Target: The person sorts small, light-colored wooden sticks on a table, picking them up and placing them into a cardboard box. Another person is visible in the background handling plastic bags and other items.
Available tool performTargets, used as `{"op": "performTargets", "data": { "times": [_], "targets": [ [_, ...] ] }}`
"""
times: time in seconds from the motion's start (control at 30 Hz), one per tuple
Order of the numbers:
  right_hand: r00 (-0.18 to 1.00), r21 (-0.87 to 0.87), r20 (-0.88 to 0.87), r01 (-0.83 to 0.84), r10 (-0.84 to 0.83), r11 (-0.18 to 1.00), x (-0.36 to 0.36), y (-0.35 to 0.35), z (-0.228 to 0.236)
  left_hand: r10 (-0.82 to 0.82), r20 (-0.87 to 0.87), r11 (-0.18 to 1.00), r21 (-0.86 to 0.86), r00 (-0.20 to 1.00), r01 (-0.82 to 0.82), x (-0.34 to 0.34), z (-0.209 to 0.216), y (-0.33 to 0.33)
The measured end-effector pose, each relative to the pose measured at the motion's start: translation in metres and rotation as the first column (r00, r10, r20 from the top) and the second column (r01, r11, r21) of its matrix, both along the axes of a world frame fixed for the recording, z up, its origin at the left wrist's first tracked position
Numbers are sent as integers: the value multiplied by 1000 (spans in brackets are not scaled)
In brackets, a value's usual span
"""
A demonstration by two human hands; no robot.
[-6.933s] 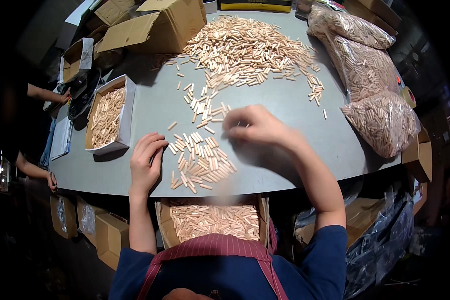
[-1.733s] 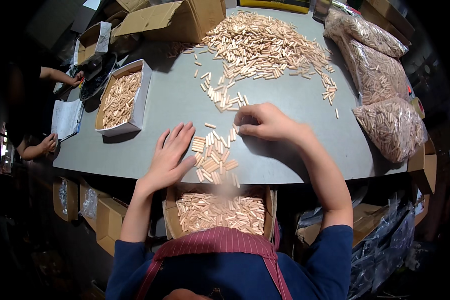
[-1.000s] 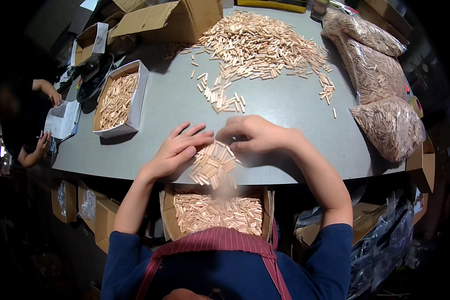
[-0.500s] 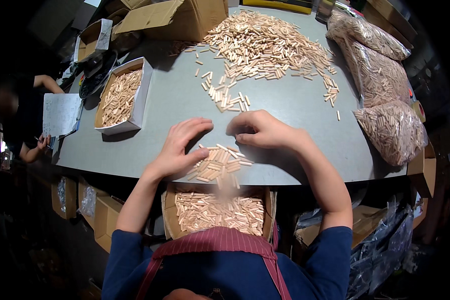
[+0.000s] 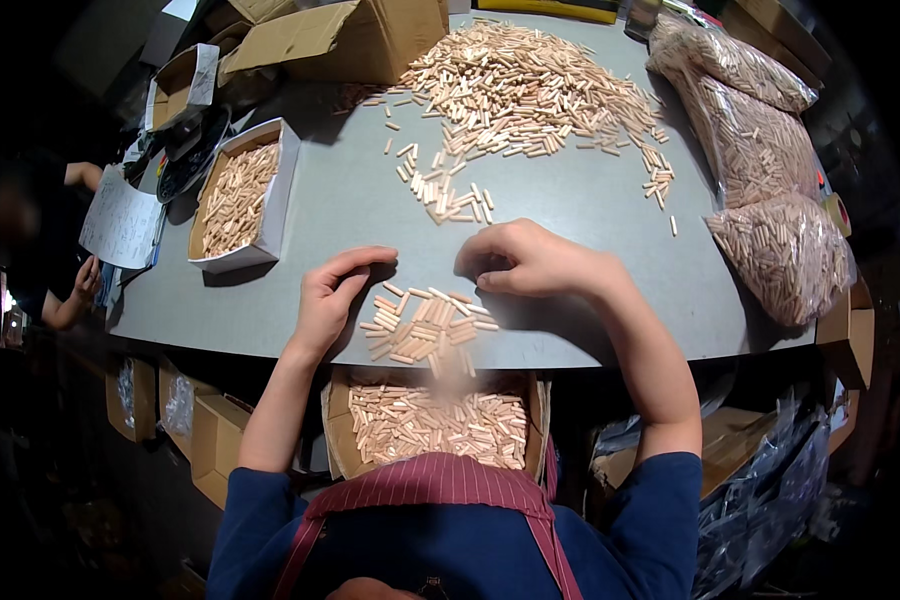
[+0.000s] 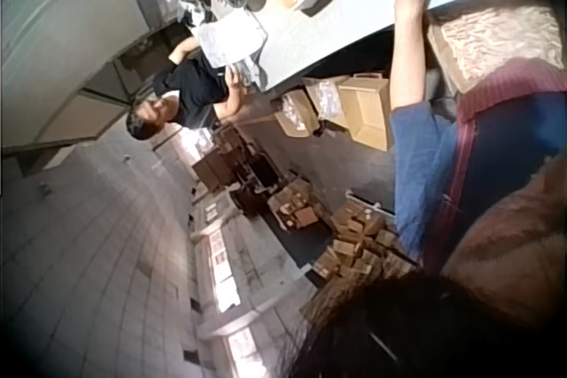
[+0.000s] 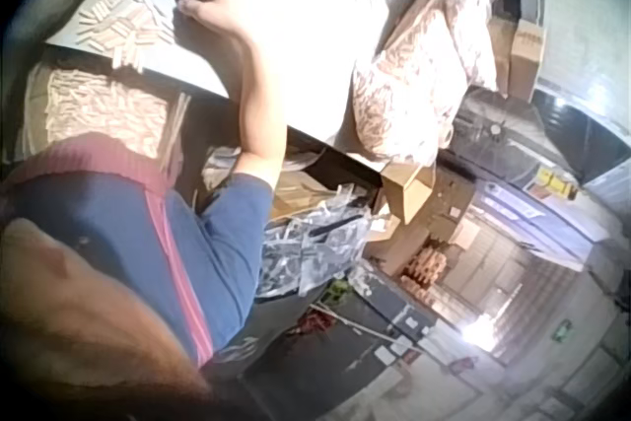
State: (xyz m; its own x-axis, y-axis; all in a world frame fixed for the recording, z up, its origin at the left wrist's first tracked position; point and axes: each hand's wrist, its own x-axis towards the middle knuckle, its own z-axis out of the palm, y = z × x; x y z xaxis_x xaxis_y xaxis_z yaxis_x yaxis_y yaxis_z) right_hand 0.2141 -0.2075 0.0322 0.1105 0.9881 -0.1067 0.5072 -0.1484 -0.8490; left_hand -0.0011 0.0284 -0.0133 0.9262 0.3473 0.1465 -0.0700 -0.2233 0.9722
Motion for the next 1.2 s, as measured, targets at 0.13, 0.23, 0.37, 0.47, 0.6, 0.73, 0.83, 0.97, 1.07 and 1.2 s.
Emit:
{"op": "performTargets", "data": {
  "times": [0.13, 0.23, 0.37, 0.47, 0.6, 0.73, 0.83, 0.97, 1.07, 1.2],
  "targets": [
    [989, -106, -132, 51, -64, 993, 6, -5, 6, 85, 54, 992, 84, 995, -89, 0, 2, 0],
    [990, -158, -89, 91, -106, 983, 10, -7, 13, 115, 88, 975, 182, 989, -130, 1, 1, 1],
    [999, -91, -49, -13, 8, 996, 12, -8, 8, 92, 53, 959, 264, 994, -103, 1, 4, -2],
    [983, -134, -113, -159, 144, 978, 4, -6, 7, 53, -40, 969, 246, 998, -41, -1, 9, -4],
    [818, -188, -365, -532, 445, 825, -11, -2, 7, 76, -20, 979, 193, 997, -71, -1, 7, -4],
    [883, -140, -416, -297, 216, 944, -5, -7, 5, 101, 49, 970, 219, 994, -110, 0, 3, -5],
    [946, -127, -305, 78, -113, 989, 2, -1, -5, 92, 69, 931, 348, 993, -110, 1, 5, -5],
    [951, -94, -213, 207, -223, 974, -9, 10, -9, 127, 133, 842, 510, 983, -178, 1, 8, -9],
    [992, 130, -11, 128, -128, 983, -18, 16, -26, 87, 127, 781, 607, 988, -147, 3, 10, -10],
    [996, 134, 87, -40, 29, 990, -36, 20, -18, -67, 73, 768, 641, 995, 4, 2, 13, -10]
  ]
}}
